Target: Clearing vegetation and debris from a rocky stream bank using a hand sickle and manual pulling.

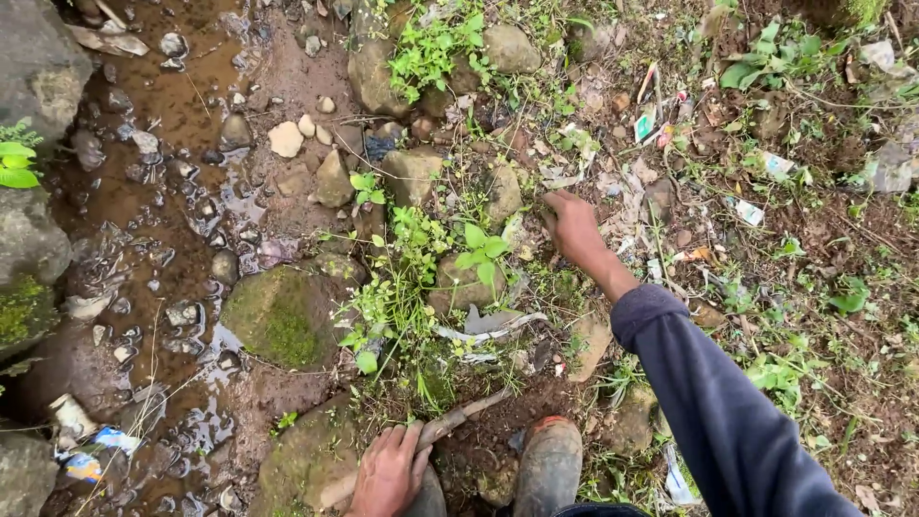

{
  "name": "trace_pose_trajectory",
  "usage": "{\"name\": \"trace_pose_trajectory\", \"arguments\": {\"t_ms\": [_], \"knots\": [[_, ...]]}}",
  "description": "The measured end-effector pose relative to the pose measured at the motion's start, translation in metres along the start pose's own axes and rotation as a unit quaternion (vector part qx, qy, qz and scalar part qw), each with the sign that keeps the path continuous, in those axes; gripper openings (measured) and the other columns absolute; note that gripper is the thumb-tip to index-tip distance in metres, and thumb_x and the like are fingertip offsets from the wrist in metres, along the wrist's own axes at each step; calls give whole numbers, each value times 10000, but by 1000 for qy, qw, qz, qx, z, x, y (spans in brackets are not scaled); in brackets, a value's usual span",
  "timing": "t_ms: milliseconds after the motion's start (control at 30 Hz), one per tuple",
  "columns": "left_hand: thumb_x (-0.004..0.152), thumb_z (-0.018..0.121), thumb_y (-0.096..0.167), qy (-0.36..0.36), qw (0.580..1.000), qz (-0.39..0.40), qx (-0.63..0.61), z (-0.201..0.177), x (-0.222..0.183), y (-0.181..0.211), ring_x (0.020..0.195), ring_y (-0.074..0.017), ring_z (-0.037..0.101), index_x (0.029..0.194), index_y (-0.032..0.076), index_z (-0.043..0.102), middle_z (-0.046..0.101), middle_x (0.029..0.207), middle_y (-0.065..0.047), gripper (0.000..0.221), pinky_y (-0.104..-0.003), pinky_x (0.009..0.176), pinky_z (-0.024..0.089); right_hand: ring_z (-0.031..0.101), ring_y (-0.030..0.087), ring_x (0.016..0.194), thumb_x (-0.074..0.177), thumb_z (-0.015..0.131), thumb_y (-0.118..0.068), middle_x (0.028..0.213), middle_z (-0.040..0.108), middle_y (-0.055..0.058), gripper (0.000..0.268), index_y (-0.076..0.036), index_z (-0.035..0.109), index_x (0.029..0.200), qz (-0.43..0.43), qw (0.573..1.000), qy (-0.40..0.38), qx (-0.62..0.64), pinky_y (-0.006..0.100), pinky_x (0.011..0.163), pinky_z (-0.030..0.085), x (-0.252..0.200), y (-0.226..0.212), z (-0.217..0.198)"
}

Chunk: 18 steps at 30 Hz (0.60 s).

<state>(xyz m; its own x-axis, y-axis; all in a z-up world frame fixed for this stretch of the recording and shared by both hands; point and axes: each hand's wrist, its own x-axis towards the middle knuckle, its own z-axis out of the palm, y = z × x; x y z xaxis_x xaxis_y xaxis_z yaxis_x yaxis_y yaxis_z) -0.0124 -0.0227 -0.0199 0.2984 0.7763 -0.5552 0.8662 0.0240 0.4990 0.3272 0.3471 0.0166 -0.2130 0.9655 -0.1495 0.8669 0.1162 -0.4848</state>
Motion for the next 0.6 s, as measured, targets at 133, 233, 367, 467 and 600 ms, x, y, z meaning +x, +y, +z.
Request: {"name": "trace_pose_trajectory", "arguments": {"t_ms": [133,233,367,467,600], "knots": [[1049,424,464,-37,999,-15,-10,-9,2,5,1230,-279,605,1447,186,433,605,1309,-94,485,-530,1107,462,489,84,419,917,681,17,1234,686,219,316,-73,707,1220,11,998,45,46,252,495,563,4,9,15],[1055,432,482,-62,998,-31,5,-7,3,5,1305,-314,563,1453,192,444,583,1370,-120,493,-531,1144,440,598,163,628,906,738,-42,1052,702,115,250,-35,727,1155,7,996,51,69,294,565,546,4,13,23],[1035,492,446,2,1000,-2,-5,-2,1,0,1212,-334,622,1413,162,484,629,1291,-143,473,-533,1053,513,594,236,737,976,621,-239,1100,687,201,549,66,453,1399,178,965,67,182,430,688,540,-2,16,33],[1029,515,416,22,1000,12,-10,-9,2,3,1073,-290,673,1369,151,505,665,1174,-110,431,-482,965,562,428,73,358,998,606,-327,873,762,132,660,44,369,1490,255,929,91,253,272,352,442,-18,11,40],[1030,536,399,24,999,19,-13,-10,-2,0,987,-253,678,1355,124,513,665,1114,-95,427,-455,901,583,664,144,654,984,640,-284,889,747,59,658,-1,361,1508,323,890,142,287,417,863,606,-20,-7,40]]}}
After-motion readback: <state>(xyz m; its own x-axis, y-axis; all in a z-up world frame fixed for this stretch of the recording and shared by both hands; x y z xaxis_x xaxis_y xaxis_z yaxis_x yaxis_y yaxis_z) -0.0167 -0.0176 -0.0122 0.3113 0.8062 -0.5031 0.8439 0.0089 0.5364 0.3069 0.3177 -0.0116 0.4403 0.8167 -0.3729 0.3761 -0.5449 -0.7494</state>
